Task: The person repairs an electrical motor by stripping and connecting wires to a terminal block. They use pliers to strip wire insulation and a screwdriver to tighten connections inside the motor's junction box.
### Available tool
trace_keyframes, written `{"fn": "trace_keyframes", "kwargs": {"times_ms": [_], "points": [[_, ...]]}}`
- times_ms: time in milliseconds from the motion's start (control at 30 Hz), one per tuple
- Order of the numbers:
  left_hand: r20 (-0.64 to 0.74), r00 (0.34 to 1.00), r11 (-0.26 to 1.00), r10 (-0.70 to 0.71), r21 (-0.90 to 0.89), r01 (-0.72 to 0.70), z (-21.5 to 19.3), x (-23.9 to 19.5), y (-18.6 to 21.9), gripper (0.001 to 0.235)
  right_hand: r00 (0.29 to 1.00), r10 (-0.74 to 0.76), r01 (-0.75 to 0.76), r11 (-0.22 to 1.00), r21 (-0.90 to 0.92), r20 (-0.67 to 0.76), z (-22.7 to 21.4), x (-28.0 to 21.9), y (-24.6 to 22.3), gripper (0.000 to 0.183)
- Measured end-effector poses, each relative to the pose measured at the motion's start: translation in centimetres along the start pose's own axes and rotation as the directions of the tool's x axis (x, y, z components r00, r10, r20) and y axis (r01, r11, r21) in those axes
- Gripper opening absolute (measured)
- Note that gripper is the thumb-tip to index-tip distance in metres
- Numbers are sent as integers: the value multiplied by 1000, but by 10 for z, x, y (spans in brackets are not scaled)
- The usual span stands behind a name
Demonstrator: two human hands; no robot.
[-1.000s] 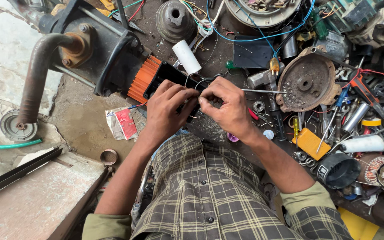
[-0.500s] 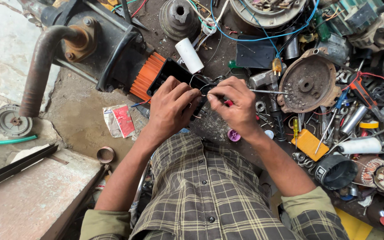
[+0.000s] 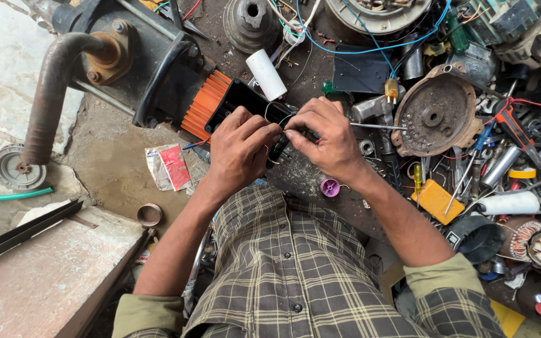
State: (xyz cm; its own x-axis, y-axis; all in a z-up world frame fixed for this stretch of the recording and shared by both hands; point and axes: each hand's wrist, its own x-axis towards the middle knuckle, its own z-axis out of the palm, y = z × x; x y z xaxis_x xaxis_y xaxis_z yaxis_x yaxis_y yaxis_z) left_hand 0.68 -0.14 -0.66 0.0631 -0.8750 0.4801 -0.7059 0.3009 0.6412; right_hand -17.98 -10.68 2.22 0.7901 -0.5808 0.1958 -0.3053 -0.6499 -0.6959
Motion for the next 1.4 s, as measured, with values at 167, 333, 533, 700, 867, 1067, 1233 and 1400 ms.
{"fn": "trace_keyframes", "kwargs": {"times_ms": [167, 333, 533, 700, 867, 1067, 1233, 1400], "points": [[41, 999, 1000, 17, -23, -16, -1, -2, -5, 24, 991, -134, 132, 981, -143, -10, -1, 6, -2, 15], [18, 999, 999, 33, -17, -33, 0, -1, -4, 22, 1000, -28, 28, 996, -89, 9, -7, 2, -9, 14], [-23, 1000, 1000, -6, 31, 6, 2, -1, 2, 21, 994, 87, -83, 995, 60, -70, 0, -7, -19, 23], [-14, 1000, 999, 5, 33, -4, 0, 1, 1, 24, 985, -38, 26, 997, -73, -169, 8, -9, -20, 20], [-20, 1000, 999, 12, 39, -11, -1, 2, 3, 23, 965, -178, 144, 973, -180, -191, 11, -14, -16, 18], [-21, 1000, 999, 15, 45, -14, -1, 3, 4, 21, 969, -113, 89, 989, -120, -220, 13, -16, -12, 17], [-38, 999, 999, 22, 47, -21, 1, 2, 2, 19, 985, -42, 21, 992, -125, -166, 7, -8, -16, 14], [-82, 996, 998, 26, 57, -21, 3, 1, 2, 23, 995, -7, 1, 998, -61, -101, 1, -1, -18, 11]]}}
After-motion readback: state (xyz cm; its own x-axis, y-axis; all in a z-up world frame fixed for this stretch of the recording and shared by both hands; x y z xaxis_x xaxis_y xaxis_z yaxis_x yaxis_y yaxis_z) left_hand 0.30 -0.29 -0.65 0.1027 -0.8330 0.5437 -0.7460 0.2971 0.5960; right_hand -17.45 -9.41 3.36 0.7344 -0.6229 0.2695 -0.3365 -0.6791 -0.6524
